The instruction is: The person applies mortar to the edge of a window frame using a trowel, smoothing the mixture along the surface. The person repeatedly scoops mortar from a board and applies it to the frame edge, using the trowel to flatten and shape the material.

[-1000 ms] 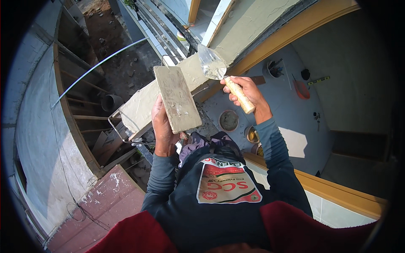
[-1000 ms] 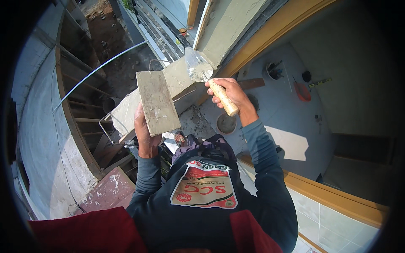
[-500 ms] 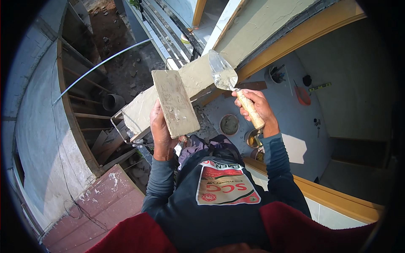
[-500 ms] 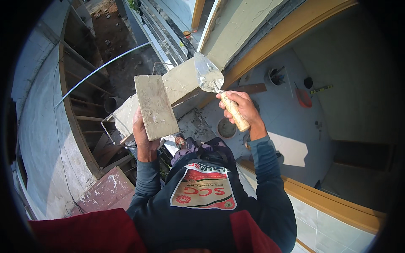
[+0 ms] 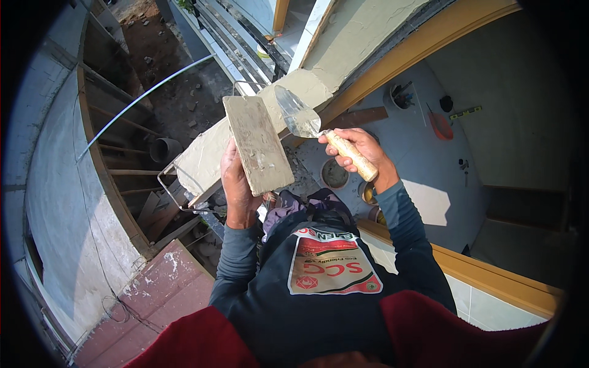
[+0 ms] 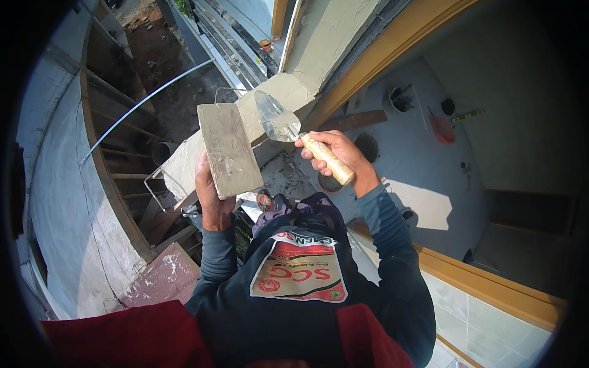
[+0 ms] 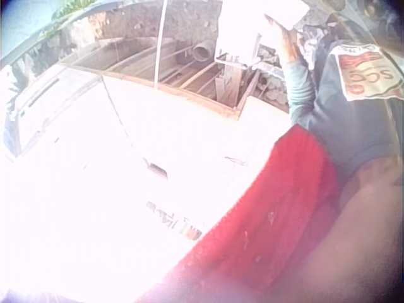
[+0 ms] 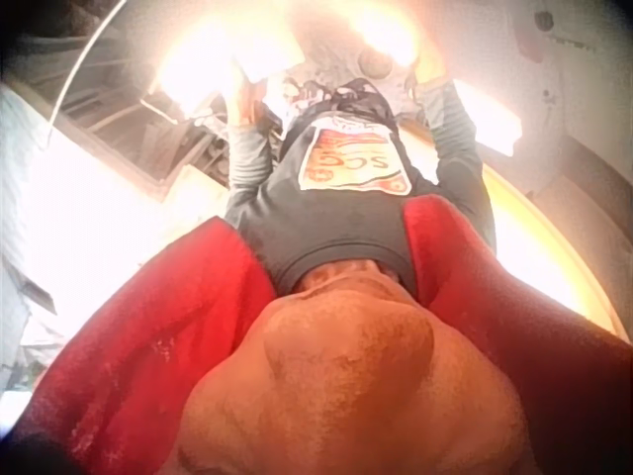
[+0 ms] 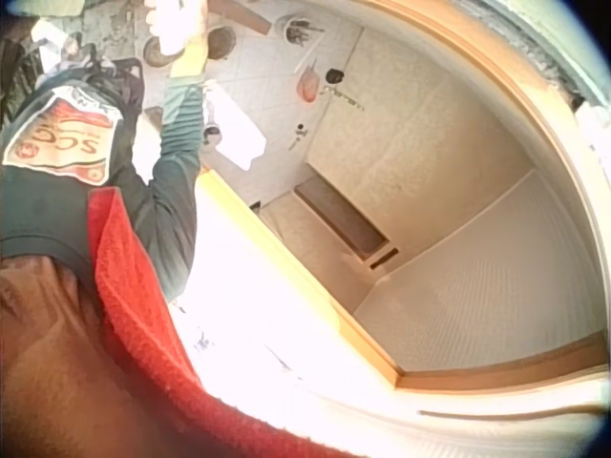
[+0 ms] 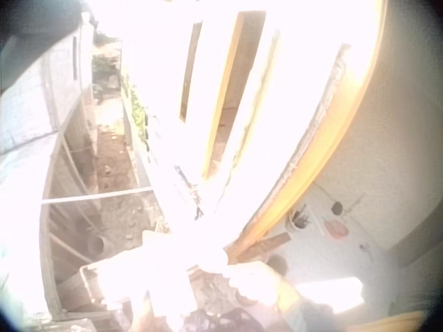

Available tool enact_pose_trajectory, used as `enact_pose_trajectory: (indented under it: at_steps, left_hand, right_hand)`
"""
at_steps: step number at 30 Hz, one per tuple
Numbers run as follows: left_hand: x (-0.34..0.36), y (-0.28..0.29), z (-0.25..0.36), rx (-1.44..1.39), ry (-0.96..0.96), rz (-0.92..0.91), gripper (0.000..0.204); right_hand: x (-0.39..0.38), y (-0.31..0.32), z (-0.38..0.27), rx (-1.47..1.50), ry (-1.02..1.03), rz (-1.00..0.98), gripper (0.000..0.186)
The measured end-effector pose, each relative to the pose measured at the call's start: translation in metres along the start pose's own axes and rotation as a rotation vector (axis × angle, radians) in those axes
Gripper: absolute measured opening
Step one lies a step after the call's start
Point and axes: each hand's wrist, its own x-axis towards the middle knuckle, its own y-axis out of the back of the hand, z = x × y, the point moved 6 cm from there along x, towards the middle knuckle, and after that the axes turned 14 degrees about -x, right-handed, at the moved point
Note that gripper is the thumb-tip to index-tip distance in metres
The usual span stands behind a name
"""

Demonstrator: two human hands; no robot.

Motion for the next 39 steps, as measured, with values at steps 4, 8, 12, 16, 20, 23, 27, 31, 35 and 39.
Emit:
enact_pose_trajectory:
  at_steps: [4, 8, 12, 16, 20, 23, 27, 31, 35, 39]
  left_hand:
    - [0.000, -0.003, -0.003, -0.013, 0.011, 0.017, 0.040]
    - [0.002, -0.005, -0.006, -0.002, 0.017, -0.009, 0.040]
    - [0.005, -0.005, -0.013, 0.073, 0.041, -0.032, 0.045]
    - [0.015, -0.006, -0.028, 0.071, 0.049, -0.058, 0.044]
    - [0.023, -0.004, -0.048, 0.054, 0.092, -0.070, 0.049]
    - [0.023, -0.008, -0.057, 0.052, 0.097, -0.074, 0.051]
    - [0.025, -0.006, -0.060, 0.089, 0.093, -0.063, 0.049]
    - [0.027, -0.005, -0.064, 0.113, 0.072, -0.063, 0.051]
    - [0.032, -0.007, -0.074, 0.129, 0.055, -0.054, 0.051]
    - [0.040, -0.013, -0.088, 0.177, 0.062, -0.062, 0.052]
  right_hand:
    - [-0.001, 0.021, -0.007, 0.002, 0.146, 0.137, 0.044]
    - [0.011, 0.028, -0.007, 0.011, 0.139, 0.127, 0.043]
    - [-0.012, 0.001, -0.012, -0.188, 0.060, 0.100, 0.035]
    - [-0.035, -0.007, -0.035, -0.750, 0.252, 0.477, 0.030]
    - [-0.040, -0.015, -0.053, -1.144, 0.231, 0.752, 0.028]
    - [-0.025, -0.008, -0.058, -1.419, 0.316, 0.810, 0.027]
    - [-0.019, -0.007, -0.067, -1.451, 0.299, 0.842, 0.028]
    - [-0.029, -0.016, -0.076, -1.442, 0.299, 0.882, 0.028]
    - [-0.058, -0.035, -0.097, -1.309, 0.259, 0.888, 0.029]
    - [-0.089, -0.058, -0.123, -1.187, 0.333, 0.929, 0.028]
